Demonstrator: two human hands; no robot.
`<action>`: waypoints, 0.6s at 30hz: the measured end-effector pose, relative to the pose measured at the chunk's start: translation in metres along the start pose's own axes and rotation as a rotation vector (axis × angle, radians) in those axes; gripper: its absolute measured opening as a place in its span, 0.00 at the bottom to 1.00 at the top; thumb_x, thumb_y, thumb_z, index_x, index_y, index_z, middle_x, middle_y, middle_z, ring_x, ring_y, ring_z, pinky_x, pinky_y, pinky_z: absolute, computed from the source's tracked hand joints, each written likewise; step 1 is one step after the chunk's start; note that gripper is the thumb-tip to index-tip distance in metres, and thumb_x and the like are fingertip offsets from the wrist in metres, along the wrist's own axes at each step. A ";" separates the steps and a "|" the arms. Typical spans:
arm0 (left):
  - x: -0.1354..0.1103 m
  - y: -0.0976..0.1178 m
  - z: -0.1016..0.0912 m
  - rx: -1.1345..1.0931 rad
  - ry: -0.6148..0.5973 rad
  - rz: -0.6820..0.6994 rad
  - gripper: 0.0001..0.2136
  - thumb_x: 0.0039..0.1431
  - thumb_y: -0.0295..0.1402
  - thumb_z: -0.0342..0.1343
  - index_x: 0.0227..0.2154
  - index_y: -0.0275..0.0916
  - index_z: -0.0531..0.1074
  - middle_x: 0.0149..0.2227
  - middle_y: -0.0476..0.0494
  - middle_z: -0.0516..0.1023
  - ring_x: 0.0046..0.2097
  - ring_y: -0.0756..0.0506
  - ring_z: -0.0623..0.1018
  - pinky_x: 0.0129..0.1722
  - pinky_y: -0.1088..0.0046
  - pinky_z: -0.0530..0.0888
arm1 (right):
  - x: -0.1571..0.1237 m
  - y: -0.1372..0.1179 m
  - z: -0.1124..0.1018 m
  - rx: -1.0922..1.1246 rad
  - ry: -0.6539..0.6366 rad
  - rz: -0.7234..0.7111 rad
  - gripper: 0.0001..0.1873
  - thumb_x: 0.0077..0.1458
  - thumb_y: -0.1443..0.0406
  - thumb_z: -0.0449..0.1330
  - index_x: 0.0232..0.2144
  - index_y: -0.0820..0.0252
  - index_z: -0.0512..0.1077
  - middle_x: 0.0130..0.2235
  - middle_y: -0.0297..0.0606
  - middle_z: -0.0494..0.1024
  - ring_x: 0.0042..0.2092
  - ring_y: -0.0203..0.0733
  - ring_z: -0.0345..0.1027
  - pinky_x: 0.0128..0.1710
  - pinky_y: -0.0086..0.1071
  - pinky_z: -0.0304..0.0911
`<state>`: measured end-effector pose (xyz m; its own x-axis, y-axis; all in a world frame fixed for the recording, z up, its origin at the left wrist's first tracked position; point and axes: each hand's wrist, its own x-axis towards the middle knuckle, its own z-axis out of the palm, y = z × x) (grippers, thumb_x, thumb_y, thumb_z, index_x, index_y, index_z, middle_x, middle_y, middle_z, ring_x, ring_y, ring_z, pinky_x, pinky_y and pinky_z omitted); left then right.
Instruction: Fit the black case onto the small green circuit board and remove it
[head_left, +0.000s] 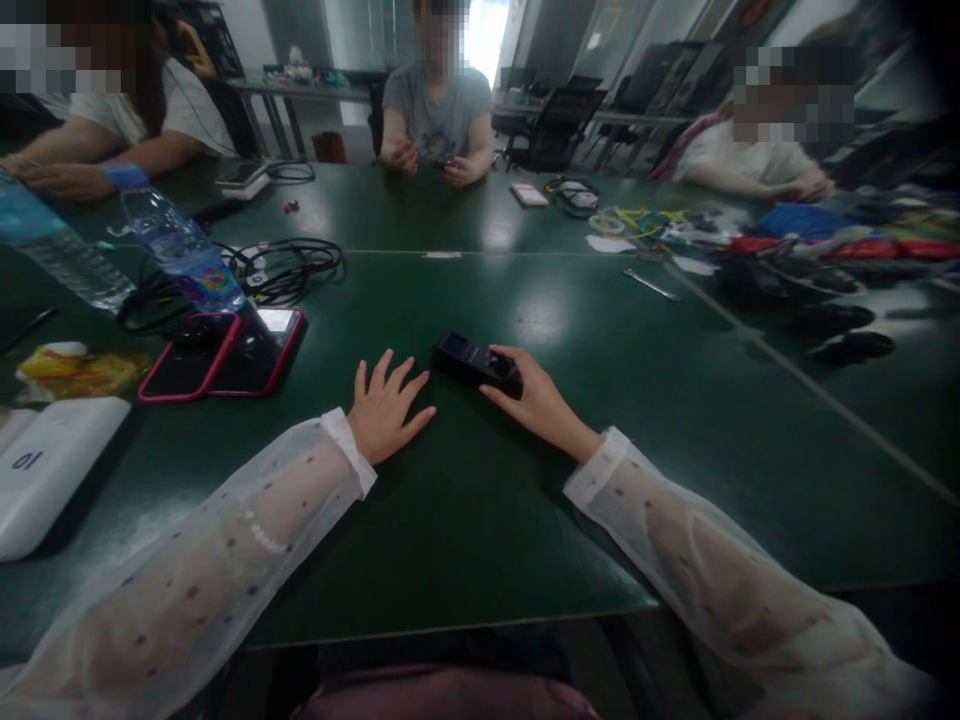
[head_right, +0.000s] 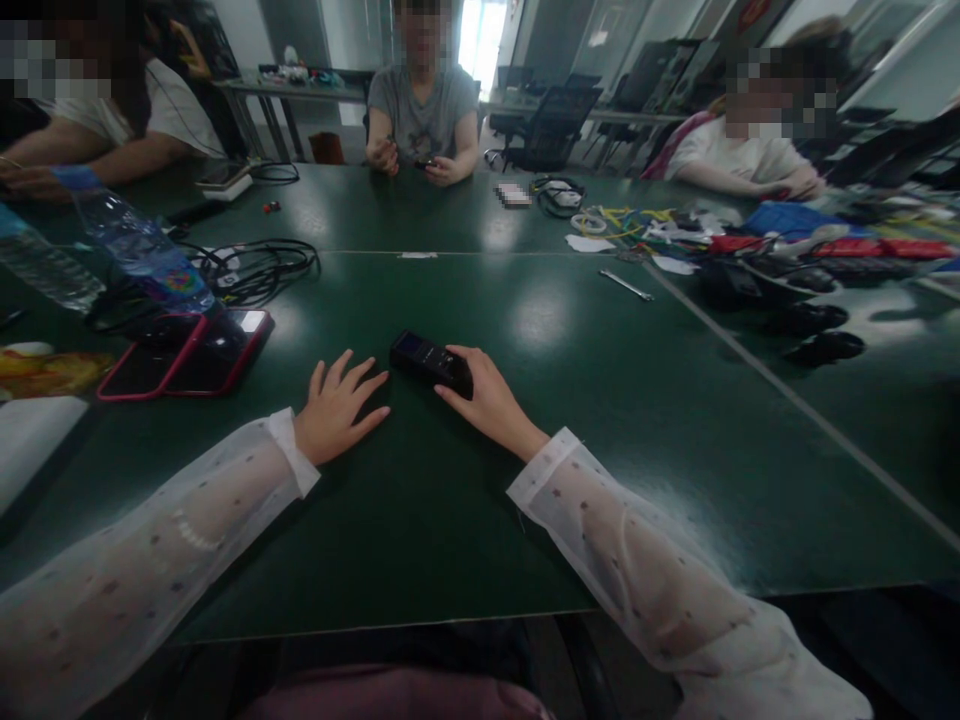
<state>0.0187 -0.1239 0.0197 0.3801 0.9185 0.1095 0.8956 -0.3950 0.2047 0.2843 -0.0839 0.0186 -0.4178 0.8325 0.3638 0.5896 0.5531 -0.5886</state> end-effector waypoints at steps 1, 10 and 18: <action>0.000 0.000 0.000 -0.004 0.001 -0.004 0.27 0.66 0.50 0.44 0.63 0.44 0.61 0.68 0.39 0.57 0.69 0.28 0.48 0.62 0.34 0.45 | 0.000 0.000 0.000 -0.001 -0.002 0.004 0.31 0.57 0.54 0.60 0.60 0.54 0.59 0.56 0.48 0.69 0.55 0.55 0.66 0.55 0.53 0.63; -0.001 -0.002 0.001 -0.013 -0.013 -0.060 0.28 0.65 0.55 0.43 0.64 0.52 0.59 0.69 0.45 0.55 0.68 0.24 0.50 0.59 0.27 0.44 | -0.001 -0.002 0.000 -0.021 -0.001 0.019 0.32 0.57 0.54 0.61 0.61 0.53 0.59 0.56 0.48 0.69 0.55 0.56 0.67 0.55 0.55 0.64; -0.002 -0.002 0.002 -0.016 -0.008 -0.062 0.27 0.65 0.54 0.43 0.64 0.52 0.59 0.69 0.45 0.55 0.68 0.25 0.50 0.60 0.29 0.45 | -0.002 0.000 0.002 -0.017 0.012 0.038 0.31 0.57 0.55 0.60 0.61 0.53 0.59 0.56 0.47 0.70 0.56 0.56 0.67 0.56 0.55 0.63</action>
<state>0.0169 -0.1250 0.0175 0.3259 0.9413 0.0881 0.9137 -0.3375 0.2264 0.2834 -0.0856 0.0165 -0.3868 0.8532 0.3498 0.6164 0.5214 -0.5901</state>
